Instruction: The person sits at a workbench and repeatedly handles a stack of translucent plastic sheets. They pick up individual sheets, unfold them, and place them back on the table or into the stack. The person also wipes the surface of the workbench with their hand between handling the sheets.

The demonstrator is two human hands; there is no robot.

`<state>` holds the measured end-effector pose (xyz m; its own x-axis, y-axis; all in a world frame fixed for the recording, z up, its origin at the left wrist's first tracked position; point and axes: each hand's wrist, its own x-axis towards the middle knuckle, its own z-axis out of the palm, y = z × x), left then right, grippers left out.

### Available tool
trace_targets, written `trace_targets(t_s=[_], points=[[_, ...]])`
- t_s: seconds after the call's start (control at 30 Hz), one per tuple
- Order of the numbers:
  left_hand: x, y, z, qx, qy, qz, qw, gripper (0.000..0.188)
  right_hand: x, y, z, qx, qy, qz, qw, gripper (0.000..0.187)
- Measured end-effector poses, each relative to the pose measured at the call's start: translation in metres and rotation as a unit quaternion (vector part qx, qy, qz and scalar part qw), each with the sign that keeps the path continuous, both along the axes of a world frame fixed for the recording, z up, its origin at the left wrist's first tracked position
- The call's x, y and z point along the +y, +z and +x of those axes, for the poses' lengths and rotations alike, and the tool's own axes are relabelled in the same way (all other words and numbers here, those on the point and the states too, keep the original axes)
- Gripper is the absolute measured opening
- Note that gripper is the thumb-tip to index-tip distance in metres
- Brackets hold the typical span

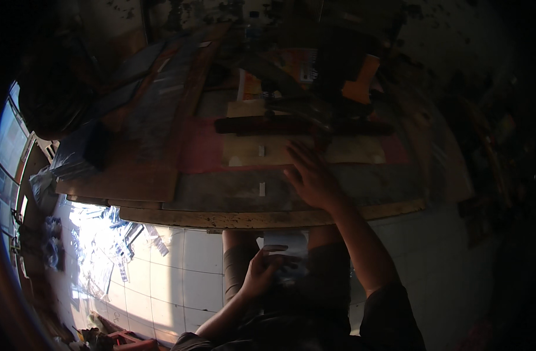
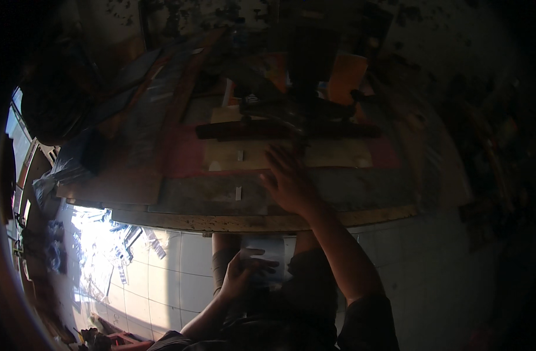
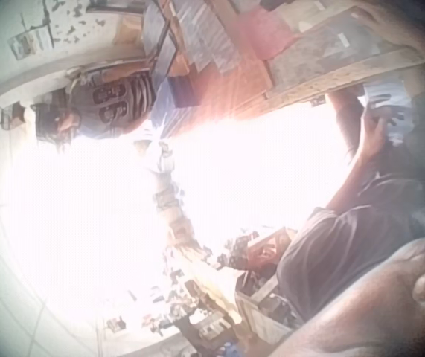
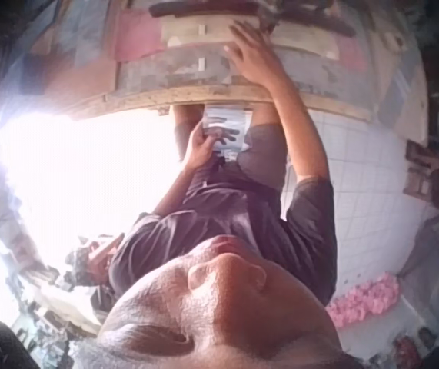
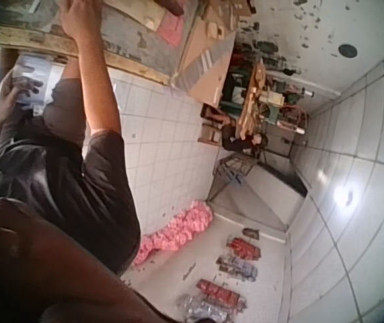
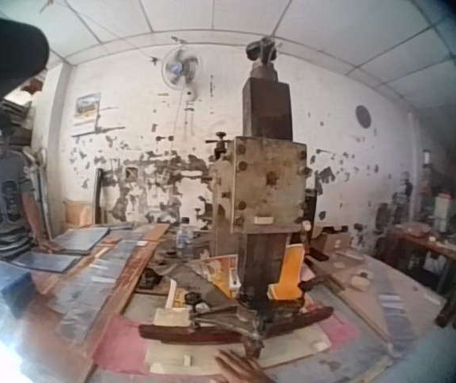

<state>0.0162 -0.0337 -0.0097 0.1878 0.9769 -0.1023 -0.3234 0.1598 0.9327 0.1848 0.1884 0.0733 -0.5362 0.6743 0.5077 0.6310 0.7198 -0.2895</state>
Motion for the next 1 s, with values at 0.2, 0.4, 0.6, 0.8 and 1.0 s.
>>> trace_targets(t_s=[0.2, 0.4, 0.6, 0.8, 1.0], points=[[0.0, 0.006, 0.001, 0.0, 0.0, -0.01, 1.0, 0.031, -0.002, 0.001, 0.002, -0.009, -0.004, 0.001, 1.0, 0.052], [-0.001, 0.003, 0.003, -0.001, 0.001, -0.018, 1.0, 0.031, -0.001, -0.002, 0.002, -0.003, -0.003, 0.0, 1.0, 0.052], [-0.006, 0.001, -0.001, 0.011, 0.009, -0.007, 1.0, 0.031, 0.001, -0.003, 0.0, 0.007, -0.001, -0.009, 1.0, 0.053], [-0.009, -0.004, -0.003, -0.007, 0.03, -0.016, 0.999, 0.032, 0.0, -0.001, 0.001, -0.009, -0.003, -0.002, 1.0, 0.054], [-0.009, -0.005, 0.0, -0.008, 0.023, -0.022, 0.999, 0.032, 0.001, -0.005, 0.003, -0.013, 0.0, 0.002, 1.0, 0.054]])
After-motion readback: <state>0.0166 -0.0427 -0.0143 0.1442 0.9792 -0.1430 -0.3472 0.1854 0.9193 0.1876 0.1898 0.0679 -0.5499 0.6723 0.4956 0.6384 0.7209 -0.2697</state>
